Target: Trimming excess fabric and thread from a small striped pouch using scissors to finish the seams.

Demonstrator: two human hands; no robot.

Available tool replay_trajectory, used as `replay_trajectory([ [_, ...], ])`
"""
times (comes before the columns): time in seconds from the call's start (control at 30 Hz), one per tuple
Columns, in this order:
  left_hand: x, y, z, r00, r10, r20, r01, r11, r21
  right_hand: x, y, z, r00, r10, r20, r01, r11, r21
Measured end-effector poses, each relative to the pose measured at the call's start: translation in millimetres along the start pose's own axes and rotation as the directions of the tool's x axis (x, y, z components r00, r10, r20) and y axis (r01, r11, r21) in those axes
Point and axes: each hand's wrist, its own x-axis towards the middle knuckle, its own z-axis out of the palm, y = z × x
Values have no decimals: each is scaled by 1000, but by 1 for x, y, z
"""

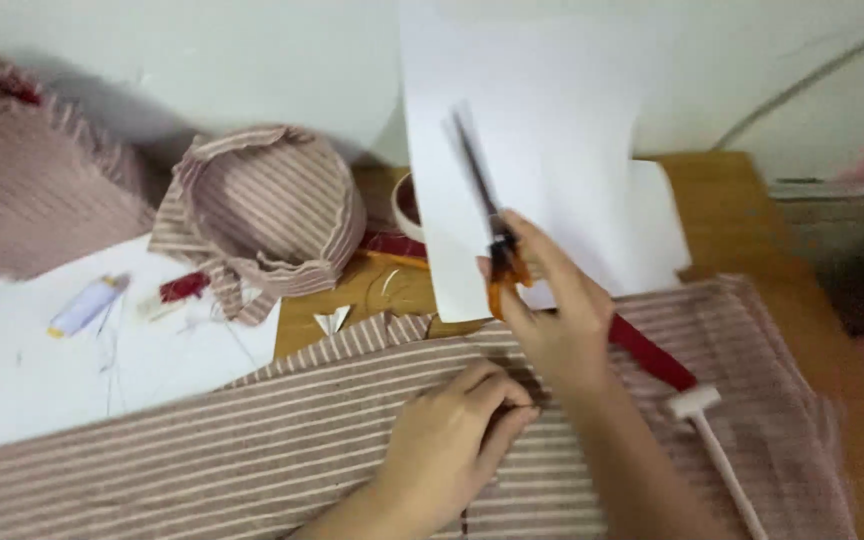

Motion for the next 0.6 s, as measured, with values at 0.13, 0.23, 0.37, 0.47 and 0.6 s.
replay_trajectory([
  [0.13, 2, -6, -20, 987, -145, 63, 158, 929, -335, -1, 3, -9, 995, 52, 80, -62, 991, 119],
  [0.23, 14, -24, -38, 983, -100, -155, 45, 946, -321, 13, -8, -6, 974, 217, 62, -226, 942, 250],
  [0.37, 17, -43, -54, 946, -131, -296, 108, 990, -91, 5, -11, -1, 962, 271, 33, -270, 922, 278],
  [0.47, 21, -40, -61, 920, -223, -321, 232, 973, -13, 8, -13, -1, 966, 251, 68, -260, 925, 276],
  [0.6, 18, -40, -58, 916, -77, -392, 33, 992, -118, 11, -13, 0, 955, 290, 59, -292, 894, 339],
])
